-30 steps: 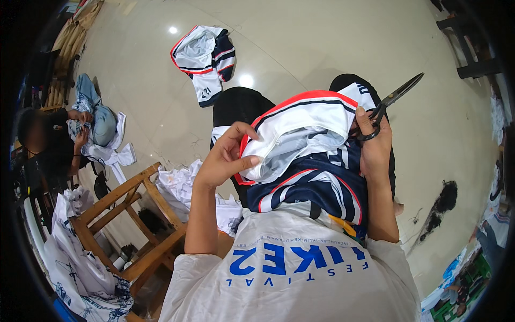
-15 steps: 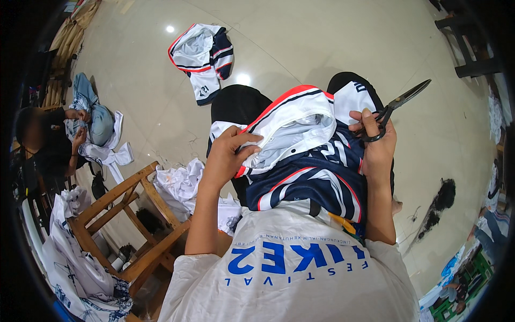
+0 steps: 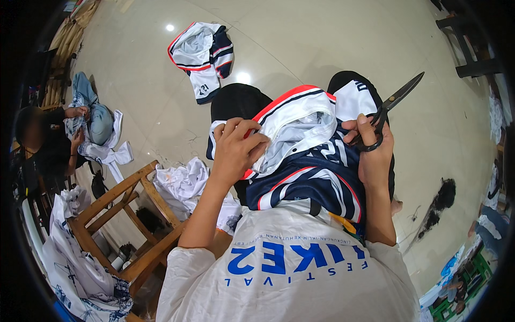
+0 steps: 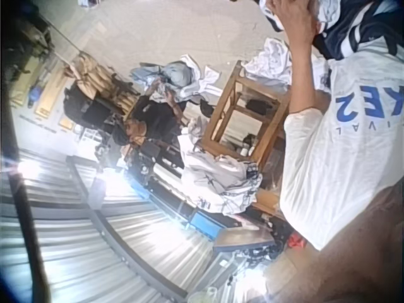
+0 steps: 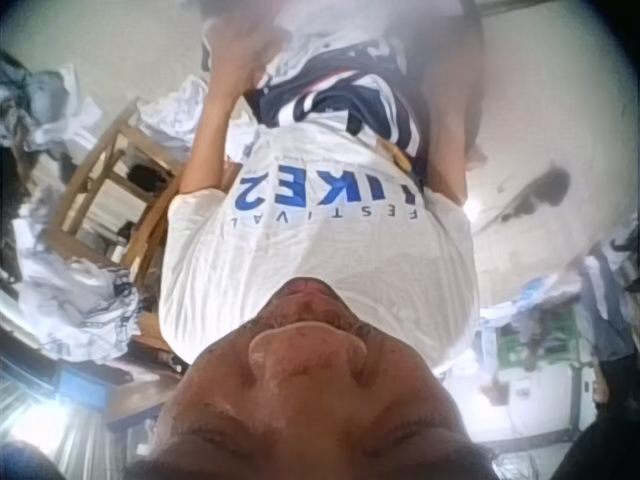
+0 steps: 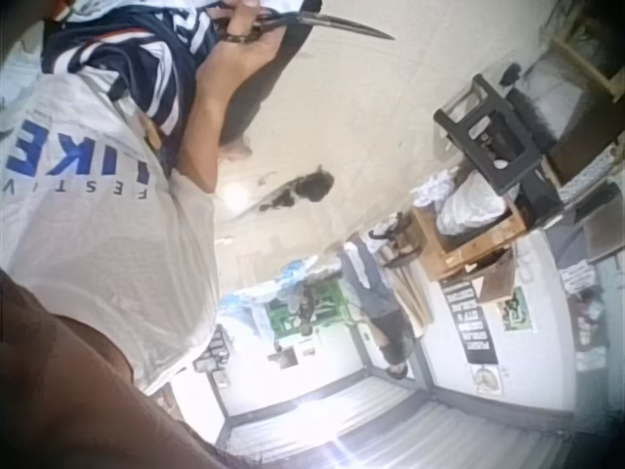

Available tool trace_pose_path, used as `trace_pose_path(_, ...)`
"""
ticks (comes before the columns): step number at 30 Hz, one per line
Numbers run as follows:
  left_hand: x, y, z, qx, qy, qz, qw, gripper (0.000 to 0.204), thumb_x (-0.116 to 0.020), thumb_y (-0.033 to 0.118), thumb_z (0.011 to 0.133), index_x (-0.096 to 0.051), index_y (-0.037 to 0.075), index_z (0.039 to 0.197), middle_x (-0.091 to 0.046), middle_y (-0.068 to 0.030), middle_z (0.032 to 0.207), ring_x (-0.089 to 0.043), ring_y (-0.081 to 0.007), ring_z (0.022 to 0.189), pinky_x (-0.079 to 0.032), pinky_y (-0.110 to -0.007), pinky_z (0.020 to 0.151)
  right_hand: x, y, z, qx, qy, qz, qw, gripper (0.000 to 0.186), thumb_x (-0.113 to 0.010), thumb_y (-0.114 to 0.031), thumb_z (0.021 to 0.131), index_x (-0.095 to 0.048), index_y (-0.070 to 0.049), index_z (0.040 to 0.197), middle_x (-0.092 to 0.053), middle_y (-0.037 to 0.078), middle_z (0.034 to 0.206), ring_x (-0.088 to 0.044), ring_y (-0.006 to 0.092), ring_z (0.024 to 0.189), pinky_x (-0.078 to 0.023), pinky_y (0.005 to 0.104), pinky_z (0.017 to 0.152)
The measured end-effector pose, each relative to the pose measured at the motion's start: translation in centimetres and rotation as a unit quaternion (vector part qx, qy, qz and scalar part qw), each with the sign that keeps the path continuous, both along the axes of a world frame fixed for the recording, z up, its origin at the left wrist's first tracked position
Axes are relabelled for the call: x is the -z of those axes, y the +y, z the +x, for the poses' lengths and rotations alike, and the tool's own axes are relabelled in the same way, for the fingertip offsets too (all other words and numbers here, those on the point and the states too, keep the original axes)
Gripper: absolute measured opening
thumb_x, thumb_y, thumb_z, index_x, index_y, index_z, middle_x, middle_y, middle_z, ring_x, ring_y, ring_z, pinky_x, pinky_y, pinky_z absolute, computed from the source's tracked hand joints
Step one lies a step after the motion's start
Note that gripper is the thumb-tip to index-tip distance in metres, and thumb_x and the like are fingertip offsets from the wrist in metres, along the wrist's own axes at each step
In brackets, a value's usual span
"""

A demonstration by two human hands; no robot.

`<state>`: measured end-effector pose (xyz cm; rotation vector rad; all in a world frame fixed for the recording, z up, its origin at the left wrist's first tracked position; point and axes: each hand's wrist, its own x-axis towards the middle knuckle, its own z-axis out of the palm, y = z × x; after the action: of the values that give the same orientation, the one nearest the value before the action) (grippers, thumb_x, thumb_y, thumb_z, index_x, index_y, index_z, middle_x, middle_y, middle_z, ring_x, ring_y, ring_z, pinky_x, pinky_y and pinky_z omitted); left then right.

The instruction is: The person sits on the floor and uses scissors to trim loose threads and excess fabric from the collar and seams of a sports jersey. They handle the garment with both hands, turning it over to access different areas while cutting.

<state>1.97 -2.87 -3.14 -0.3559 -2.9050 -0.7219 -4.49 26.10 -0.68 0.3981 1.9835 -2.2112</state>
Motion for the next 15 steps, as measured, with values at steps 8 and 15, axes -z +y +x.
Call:
trace_pose_path(8,-1.1,0.6,-1.1,0.002,0.005,-0.025,1.000,0.010,-0.076,0.016,0.086,-0.071,0.014,0.094,-0.070,0.0008,0.097,-0.061,-0.0214,0.110,-0.034,-0.046,0.094,-0.8,0.2,1.7,-0.105,-0.061,-0.069,0.990,0.027,-0.072,-0.025,0.098,-0.057,-0.005,0.089,-0.069,0.013,0.077,-0.065,0.0174,0.062,-0.051,0.0284,0.061)
trace_pose_path(15,-0.9,1.0,-0.6,-0.095,-0.017,0.073,0.993,0.009,-0.072,0.015,0.093,-0.070,0.007,0.096,-0.070,-0.0030,0.092,-0.063,-0.0237,0.098,-0.033,-0.042,0.093,-1.3,0.6,6.3,-0.303,-0.259,-0.280,0.873,0.045,-0.058,-0.049,0.104,-0.056,-0.005,0.094,-0.066,0.012,0.068,-0.063,0.0155,0.055,-0.050,0.0272,0.051)
